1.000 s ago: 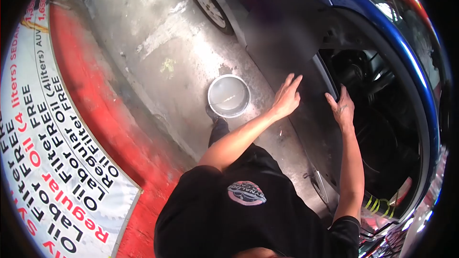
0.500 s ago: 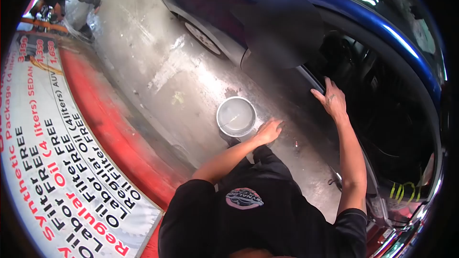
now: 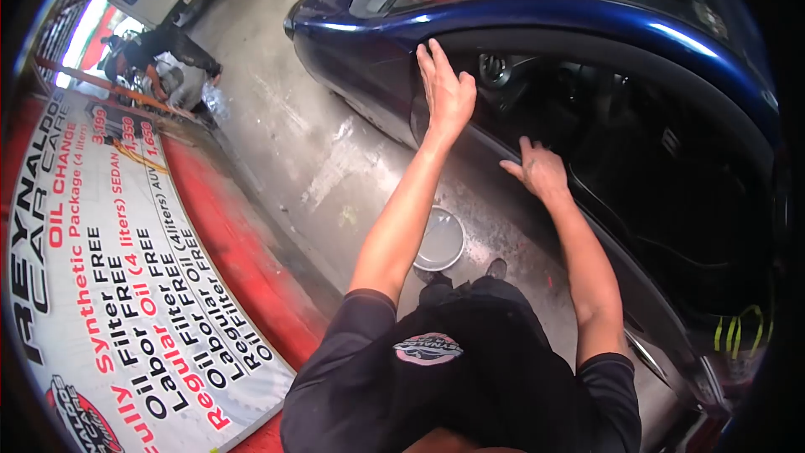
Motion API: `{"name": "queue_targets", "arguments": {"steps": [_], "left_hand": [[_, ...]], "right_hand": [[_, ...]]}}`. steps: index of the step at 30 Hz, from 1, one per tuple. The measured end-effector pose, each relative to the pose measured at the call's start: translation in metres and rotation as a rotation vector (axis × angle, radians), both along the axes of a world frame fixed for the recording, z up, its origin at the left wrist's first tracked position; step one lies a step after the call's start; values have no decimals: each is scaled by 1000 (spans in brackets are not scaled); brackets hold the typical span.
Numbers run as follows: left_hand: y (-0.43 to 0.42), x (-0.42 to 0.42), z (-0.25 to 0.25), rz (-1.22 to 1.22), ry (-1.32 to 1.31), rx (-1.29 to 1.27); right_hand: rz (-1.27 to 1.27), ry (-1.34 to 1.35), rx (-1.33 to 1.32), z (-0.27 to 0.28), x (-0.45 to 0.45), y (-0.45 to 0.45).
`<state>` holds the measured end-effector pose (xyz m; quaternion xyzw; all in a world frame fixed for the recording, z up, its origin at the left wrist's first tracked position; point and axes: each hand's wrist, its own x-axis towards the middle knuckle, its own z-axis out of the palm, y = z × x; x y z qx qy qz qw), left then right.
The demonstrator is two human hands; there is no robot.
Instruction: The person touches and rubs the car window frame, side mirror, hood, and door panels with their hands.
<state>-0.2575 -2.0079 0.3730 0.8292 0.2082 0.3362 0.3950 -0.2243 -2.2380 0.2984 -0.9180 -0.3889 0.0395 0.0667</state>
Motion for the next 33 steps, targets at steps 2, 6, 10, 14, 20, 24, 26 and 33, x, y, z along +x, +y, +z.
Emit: {"name": "queue_targets", "arguments": {"steps": [2, 6, 10, 14, 20, 24, 26, 33], "left_hand": [[-25, 17, 19, -10, 50, -8], [-82, 28, 40, 3, 7, 126], [-148, 32, 67, -42, -102, 285], [-211, 32, 101, -148, -164, 393], [-191, 25, 87, -109, -101, 533], [-98, 6, 24, 17, -71, 308], [-48, -27, -17, -4, 184, 110], [-3, -298, -255, -409, 1054, -191]], "right_hand": [[3, 7, 12, 0, 2, -6], [4, 61, 43, 5, 3, -13], [20, 109, 74, -5, 10, -15], [84, 693, 911, -24, 9, -36], [20, 254, 230, -22, 19, -28], [23, 99, 126, -17, 13, -28], [18, 100, 133, -14, 12, -28], [22, 64, 112, -3, 2, -19]]}}
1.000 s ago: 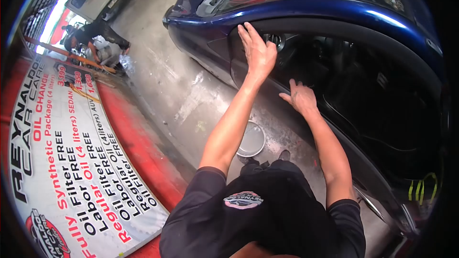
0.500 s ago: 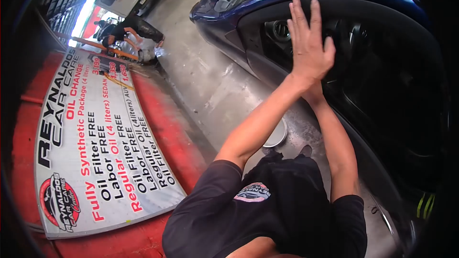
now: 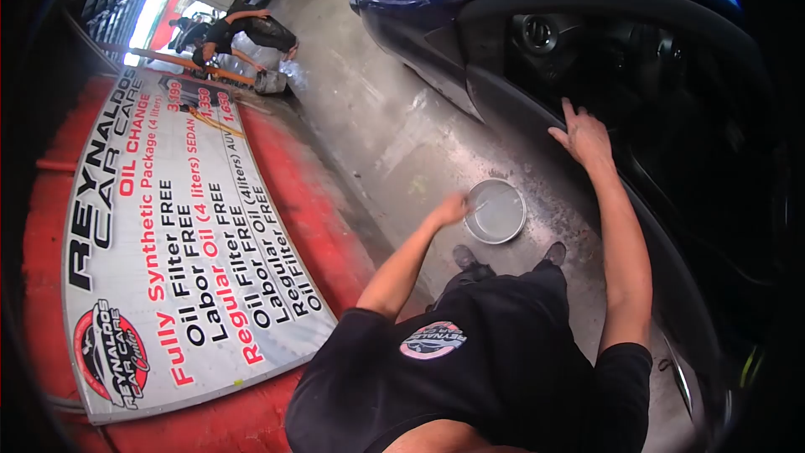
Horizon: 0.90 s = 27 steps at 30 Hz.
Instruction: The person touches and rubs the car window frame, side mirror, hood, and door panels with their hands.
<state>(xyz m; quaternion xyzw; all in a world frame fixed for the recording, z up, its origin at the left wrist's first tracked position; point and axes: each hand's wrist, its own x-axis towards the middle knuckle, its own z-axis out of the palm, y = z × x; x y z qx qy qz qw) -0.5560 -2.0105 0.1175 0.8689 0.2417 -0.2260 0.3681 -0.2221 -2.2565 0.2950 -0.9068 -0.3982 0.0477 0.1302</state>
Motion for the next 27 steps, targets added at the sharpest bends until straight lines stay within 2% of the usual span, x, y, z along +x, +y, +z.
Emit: {"name": "queue_targets", "arguments": {"steps": [1, 2, 3, 4, 6, 8, 10, 11, 12, 14, 15, 17, 19, 20, 21, 23, 25, 27], "left_hand": [[-13, -43, 1, 4, 32, -28], [-15, -103, -41, 21, -55, -4], [-9, -152, -70, 117, 78, -148], [-10, -170, -33, 123, 237, -208], [11, -265, -82, 184, 168, -209], [42, -337, -98, 326, 222, -260], [84, -401, -110, 407, 159, -251], [111, -431, -107, 309, 109, -167], [132, -453, -103, 217, 57, -83], [171, -474, -85, 517, 299, 46], [193, -486, -80, 500, 295, 49], [234, -495, -81, 630, 169, 28], [280, -496, -102, 590, 161, 51], [297, -494, -114, 560, 166, 88], [311, -480, -111, 551, 159, 84], [338, -441, -95, 457, 141, 72], [363, -409, -96, 396, 110, 12], [401, -362, -97, 336, 51, -44]], "right_hand": [[4, -19, -2, -4, -1, 3], [-1, -28, -24, -2, -4, 5], [-8, -39, -46, -2, -7, 9], [0, -116, -63, -7, -9, 12], [-40, -230, -127, -4, -23, 20], [-147, -357, -189, -11, -43, 33], [-248, -460, -230, -21, -64, 53], [-324, -544, -250, -27, -74, 61], [-418, -490, -278, -35, -79, 71], [-453, -506, -301, -36, -83, 78], [-482, -502, -307, -34, -88, 81], [-541, -461, -334, -30, -90, 92], [-674, -321, -420, -20, -95, 111], [-666, -320, -354, -19, -97, 124], [-593, -409, -137, -21, -95, 138], [-506, -568, 148, 10, -109, 192], [-522, -506, 304, 52, -120, 245], [-611, -457, 281, 85, -107, 282]]}}
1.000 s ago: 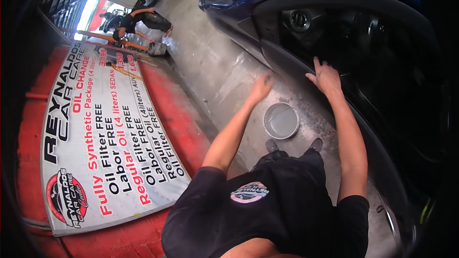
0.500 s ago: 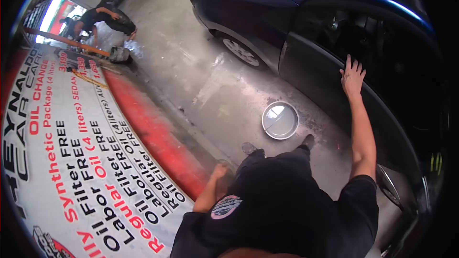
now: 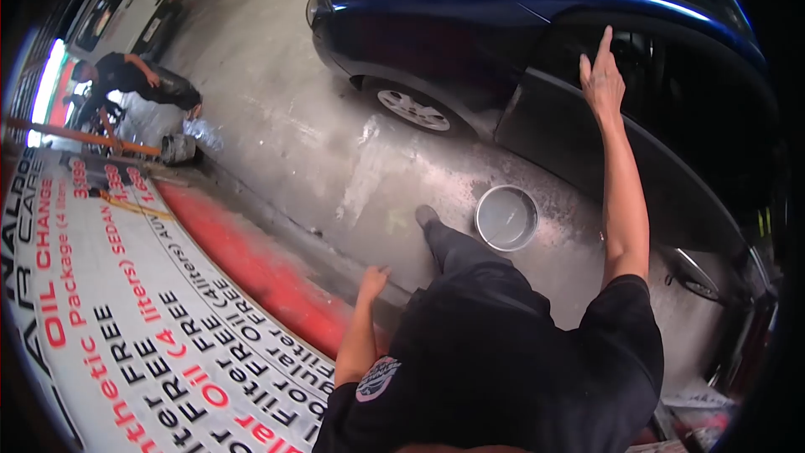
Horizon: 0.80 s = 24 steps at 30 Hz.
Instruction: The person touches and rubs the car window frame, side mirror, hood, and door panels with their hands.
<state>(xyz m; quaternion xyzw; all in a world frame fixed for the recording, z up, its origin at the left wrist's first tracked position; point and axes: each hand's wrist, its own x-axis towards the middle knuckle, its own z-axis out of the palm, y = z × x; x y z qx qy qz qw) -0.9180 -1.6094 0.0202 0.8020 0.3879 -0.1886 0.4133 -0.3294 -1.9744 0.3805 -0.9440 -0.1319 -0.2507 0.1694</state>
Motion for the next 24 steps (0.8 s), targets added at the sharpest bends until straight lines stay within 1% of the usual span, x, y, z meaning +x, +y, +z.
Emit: {"name": "queue_targets", "arguments": {"steps": [1, 2, 4, 6, 8, 9, 10, 12, 13, 14, 15, 16, 17, 18, 19, 20, 21, 22, 23, 24], "left_hand": [[20, 21, 0, 38, -52, -52], [40, 38, 1, 78, -104, -104], [88, 63, 1, 89, -136, -88], [133, 81, 4, 91, -153, -73], [175, 80, 5, 395, -71, -230], [198, 72, 1, 385, -5, -265], [226, 72, -3, 374, 52, -295], [273, 74, 3, 327, 65, -307], [293, 73, 5, 319, 69, -321], [335, 69, -19, -373, -30, 61], [371, 55, -50, -1040, -118, 452], [386, 53, -71, -638, -38, 181], [407, 59, -81, -210, 26, -58], [424, 74, -83, -119, -81, -87], [414, 130, -18, 489, 76, -394], [431, 154, -18, 429, 107, -409], [449, 180, -18, 370, 159, -423], [471, 203, -26, 104, 93, -259], [497, 220, -34, -172, 29, -98], [526, 238, -33, -174, 26, -91]], "right_hand": [[-53, 58, 17, 5, 10, 17], [-64, 56, 16, 2, 23, 32], [-232, 112, -69, -5, 47, 61], [-291, 107, -39, -16, 57, 87], [-382, 98, -95, -22, 54, 108], [-388, 70, -109, -29, 54, 119], [-414, 128, -118, -35, 55, 130], [-448, 204, -9, -40, 56, 151], [-497, 202, 21, -38, 56, 162], [-529, 204, 50, -38, 56, 176], [-586, 280, 43, -39, 60, 183], [-552, 199, 2, -43, 60, 194], [-567, 151, -26, -55, 64, 197], [-576, 86, -157, -85, 75, 183], [-656, 184, -11, -80, 71, 198], [-607, 113, 107, -93, 72, 199], [-647, 143, 131, -108, 71, 197], [-651, 113, 137, -129, 71, 192], [-583, 47, 79, -153, 67, 189], [-566, 11, 44, -176, 62, 195]]}}
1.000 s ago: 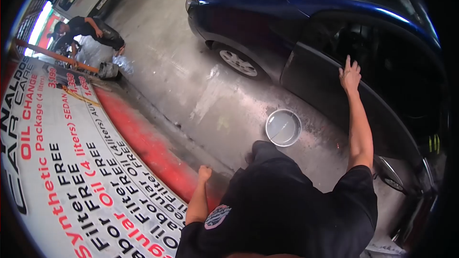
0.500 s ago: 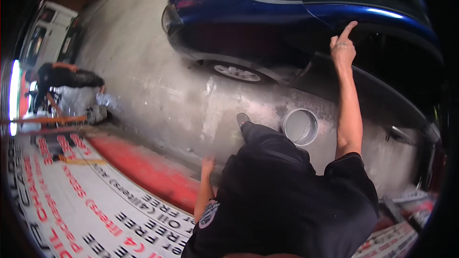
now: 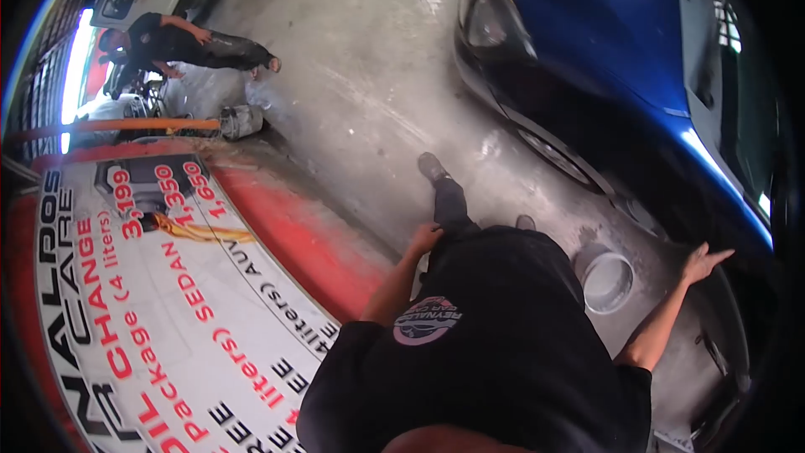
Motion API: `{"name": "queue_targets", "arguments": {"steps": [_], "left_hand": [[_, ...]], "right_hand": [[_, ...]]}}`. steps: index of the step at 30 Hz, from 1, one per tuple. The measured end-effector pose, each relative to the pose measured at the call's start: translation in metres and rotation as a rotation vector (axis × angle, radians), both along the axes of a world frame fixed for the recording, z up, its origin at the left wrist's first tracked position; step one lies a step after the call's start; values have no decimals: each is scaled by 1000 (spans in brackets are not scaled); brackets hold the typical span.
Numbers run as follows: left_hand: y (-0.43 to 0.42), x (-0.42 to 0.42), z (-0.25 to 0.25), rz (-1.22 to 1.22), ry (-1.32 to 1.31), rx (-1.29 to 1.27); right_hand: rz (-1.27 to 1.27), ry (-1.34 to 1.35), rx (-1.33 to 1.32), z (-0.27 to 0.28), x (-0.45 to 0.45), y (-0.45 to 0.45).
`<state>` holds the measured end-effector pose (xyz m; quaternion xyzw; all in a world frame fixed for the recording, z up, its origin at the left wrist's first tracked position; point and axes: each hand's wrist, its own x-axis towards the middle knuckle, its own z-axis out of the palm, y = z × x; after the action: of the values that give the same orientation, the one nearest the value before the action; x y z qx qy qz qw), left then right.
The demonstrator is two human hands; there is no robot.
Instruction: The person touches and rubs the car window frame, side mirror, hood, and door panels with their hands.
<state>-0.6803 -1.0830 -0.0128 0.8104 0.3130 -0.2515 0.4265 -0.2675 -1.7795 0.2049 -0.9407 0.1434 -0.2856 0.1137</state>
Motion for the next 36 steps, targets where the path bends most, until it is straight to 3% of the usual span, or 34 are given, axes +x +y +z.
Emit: {"name": "queue_targets", "arguments": {"steps": [3, 4, 5, 6, 8, 9, 10, 11, 12, 13, 14, 18, 20, 24, 26, 28, 32, 34, 36], "left_hand": [[89, 58, 8, 36, -84, 79], [128, 70, 12, 109, -90, 122], [173, 88, 14, 185, -106, 166], [228, 104, 4, 150, -73, 171], [319, 131, 14, 168, -23, 145], [355, 161, 41, 217, -26, 121], [390, 192, 61, 170, -38, 160], [419, 214, 78, 115, -37, 196], [447, 237, 89, 98, -23, 190], [477, 272, 100, 65, -84, 174], [504, 306, 105, 24, -149, 155], [586, 428, 71, -120, -290, 118], [625, 479, 41, -108, -306, 114], [694, 548, 32, -113, -207, 189], [739, 565, 24, 57, 80, 24], [757, 601, 75, 379, 128, -145], [815, 648, 72, 501, 293, -155], [861, 670, 23, -17, 132, -167], [883, 724, 8, -258, -179, -292]], "right_hand": [[-265, 218, 85, -81, -31, 29], [-314, 167, 35, -136, -48, 21], [-397, 368, 161, -189, -69, 12], [-472, 812, 228, -229, -87, 31], [-353, 1061, 1109, -218, -119, 194], [-292, 1177, 1178, -224, -120, 270], [-114, 1264, 1083, -227, -107, 345], [331, 1200, 938, -285, -104, 385], [506, 1257, 840, -211, -66, 490], [500, 1417, 830, -161, -24, 576], [624, 1342, 758, -122, 10, 644], [798, 1198, 837, -66, 135, 816], [868, 1135, 676, -67, 192, 874], [978, 1119, 505, -89, 306, 956], [902, 1170, 509, -109, 358, 981], [960, 1169, 354, -135, 434, 1009], [920, 1084, 327, -69, 568, 1062], [930, 1023, 364, -68, 637, 1086], [941, 973, 418, -71, 697, 1106]]}}
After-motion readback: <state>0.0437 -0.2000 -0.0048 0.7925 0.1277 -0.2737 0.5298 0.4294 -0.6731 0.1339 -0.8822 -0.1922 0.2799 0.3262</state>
